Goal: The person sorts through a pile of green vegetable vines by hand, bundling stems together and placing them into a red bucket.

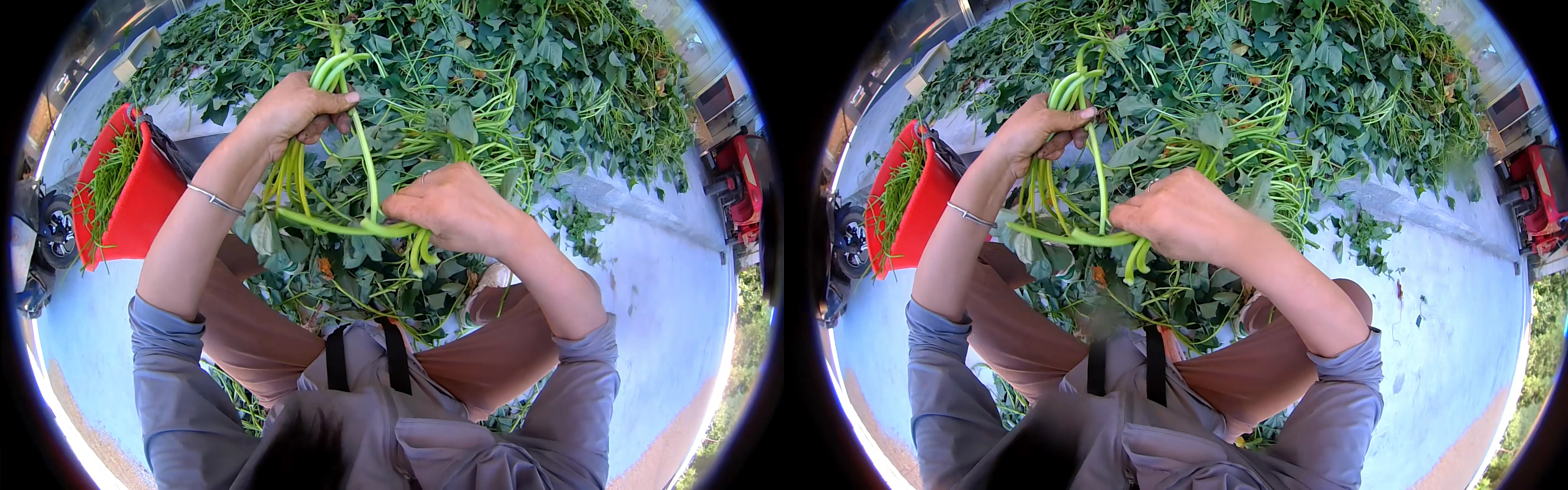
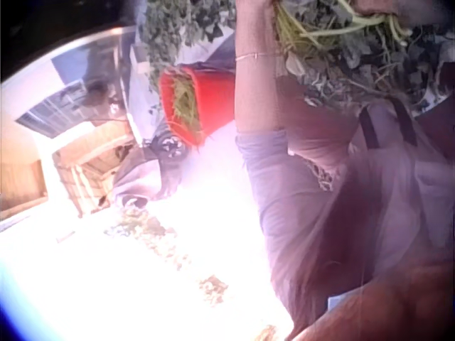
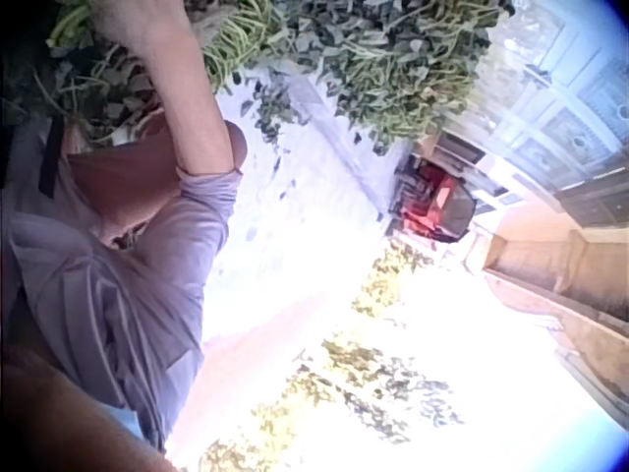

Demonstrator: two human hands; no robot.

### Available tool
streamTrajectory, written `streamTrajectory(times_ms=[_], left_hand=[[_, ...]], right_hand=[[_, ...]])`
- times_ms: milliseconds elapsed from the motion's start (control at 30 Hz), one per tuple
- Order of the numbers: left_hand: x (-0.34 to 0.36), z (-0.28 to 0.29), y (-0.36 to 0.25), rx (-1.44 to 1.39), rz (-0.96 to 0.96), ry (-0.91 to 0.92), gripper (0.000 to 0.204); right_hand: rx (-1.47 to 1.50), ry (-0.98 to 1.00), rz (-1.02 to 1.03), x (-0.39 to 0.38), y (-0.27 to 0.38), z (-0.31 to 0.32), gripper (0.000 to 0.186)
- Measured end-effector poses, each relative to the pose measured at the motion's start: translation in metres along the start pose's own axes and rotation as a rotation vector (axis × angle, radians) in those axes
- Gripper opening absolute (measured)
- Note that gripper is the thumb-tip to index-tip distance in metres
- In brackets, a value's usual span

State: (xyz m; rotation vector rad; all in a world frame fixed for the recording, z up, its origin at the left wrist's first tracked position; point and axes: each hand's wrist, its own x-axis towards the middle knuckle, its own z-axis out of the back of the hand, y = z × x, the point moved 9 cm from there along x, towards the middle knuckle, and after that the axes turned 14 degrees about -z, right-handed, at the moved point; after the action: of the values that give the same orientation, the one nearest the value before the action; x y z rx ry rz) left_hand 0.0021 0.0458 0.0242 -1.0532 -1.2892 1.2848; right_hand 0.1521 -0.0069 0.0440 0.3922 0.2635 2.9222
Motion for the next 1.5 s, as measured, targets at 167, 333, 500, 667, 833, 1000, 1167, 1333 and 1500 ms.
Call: streamTrajectory(times_ms=[167,333,500,667,833,1000,1167,1333,1500], left_hand=[[0.034,0.025,-0.045,0.552,-0.329,-0.177,0.018],[0.021,-0.020,-0.070,1.239,-0.720,0.052,0.028],[-0.081,-0.121,0.133,1.218,-0.320,0.834,0.032],[-0.196,-0.191,0.287,0.989,-0.138,1.418,0.031],[-0.151,-0.151,0.306,1.188,0.035,1.425,0.038],[-0.036,-0.095,0.179,0.123,0.221,0.371,0.014],[-0.017,-0.108,0.119,-0.409,0.305,0.133,0.036],[-0.014,-0.092,0.127,-0.452,0.173,0.074,0.027],[-0.009,-0.056,0.125,-0.610,0.145,-0.204,0.021]], right_hand=[[0.028,0.227,0.379,-0.038,0.087,-0.050,0.016],[0.076,-0.024,-0.122,-0.052,-0.015,0.000,0.025],[0.933,-0.315,-0.960,-0.167,-0.127,0.097,0.018],[0.852,0.035,-1.232,-0.202,-0.128,0.079,0.023],[0.466,-0.425,-1.438,-0.231,-0.179,0.119,0.026],[1.188,-0.417,-1.351,-0.163,-0.170,0.021,0.025],[1.498,-0.173,-1.212,-0.056,-0.143,-0.079,0.028],[1.329,-0.125,-1.182,-0.015,-0.137,-0.108,0.029],[1.080,-0.182,-0.966,-0.004,-0.126,-0.110,0.034]])
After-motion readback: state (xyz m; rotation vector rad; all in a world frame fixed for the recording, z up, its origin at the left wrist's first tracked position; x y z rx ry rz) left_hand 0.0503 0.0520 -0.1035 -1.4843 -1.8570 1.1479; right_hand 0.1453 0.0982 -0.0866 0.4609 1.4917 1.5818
